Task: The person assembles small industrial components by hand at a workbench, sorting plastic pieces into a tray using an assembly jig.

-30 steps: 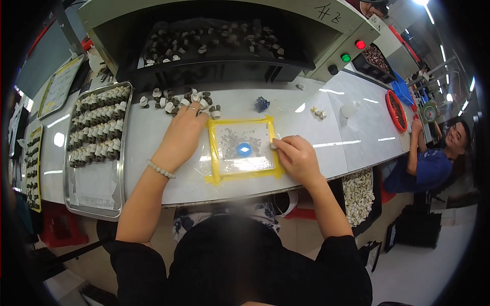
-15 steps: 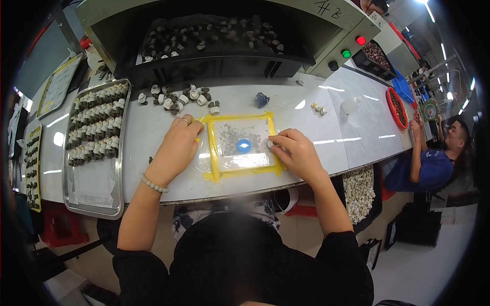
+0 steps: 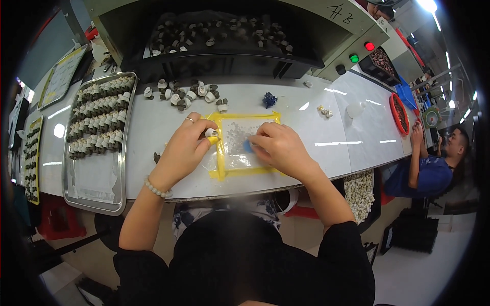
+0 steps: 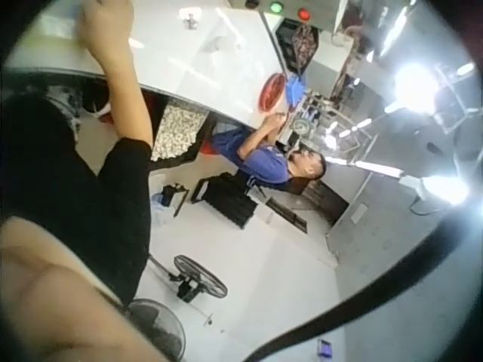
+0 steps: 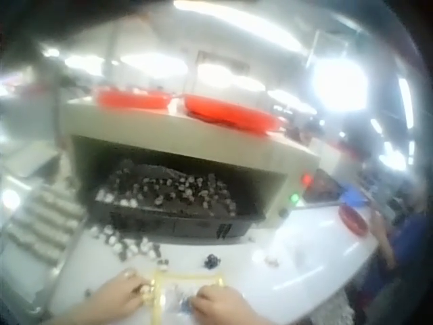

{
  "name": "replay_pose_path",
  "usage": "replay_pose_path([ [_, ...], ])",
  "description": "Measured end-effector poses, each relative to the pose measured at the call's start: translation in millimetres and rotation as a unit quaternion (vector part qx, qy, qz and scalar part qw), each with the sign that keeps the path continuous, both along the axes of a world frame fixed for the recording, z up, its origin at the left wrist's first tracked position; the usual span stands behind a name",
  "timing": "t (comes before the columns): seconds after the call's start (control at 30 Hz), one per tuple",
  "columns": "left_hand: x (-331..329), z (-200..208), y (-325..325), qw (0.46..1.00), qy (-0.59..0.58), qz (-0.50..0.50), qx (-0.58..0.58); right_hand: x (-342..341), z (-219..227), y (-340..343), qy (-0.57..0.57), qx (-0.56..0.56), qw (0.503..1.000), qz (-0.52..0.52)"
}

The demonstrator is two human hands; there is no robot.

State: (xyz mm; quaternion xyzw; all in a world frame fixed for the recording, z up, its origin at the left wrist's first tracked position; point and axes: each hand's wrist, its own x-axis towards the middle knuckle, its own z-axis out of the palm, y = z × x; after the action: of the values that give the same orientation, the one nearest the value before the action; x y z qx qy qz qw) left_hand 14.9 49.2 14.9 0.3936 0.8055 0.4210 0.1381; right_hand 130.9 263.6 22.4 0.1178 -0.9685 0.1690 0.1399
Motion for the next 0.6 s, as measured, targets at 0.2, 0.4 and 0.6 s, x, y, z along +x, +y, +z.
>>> replay_pose_path([
  [0.2,41.1,-7.7,-1.5,0.903,-0.338,-0.015,0.265,-0.7,-1.0,1.6,-0.030,-0.024,0.999,-0.002],
  [0.4,77.3,-28.8,5.9,0.793,-0.502,0.089,0.333,13.4,-11.0,-0.5,-0.081,-0.237,0.963,-0.102],
  [0.6,74.7,-40.5,3.6,0.796,-0.493,0.046,0.348,24.4,-19.2,-7.2,-0.117,-0.439,0.883,-0.119],
])
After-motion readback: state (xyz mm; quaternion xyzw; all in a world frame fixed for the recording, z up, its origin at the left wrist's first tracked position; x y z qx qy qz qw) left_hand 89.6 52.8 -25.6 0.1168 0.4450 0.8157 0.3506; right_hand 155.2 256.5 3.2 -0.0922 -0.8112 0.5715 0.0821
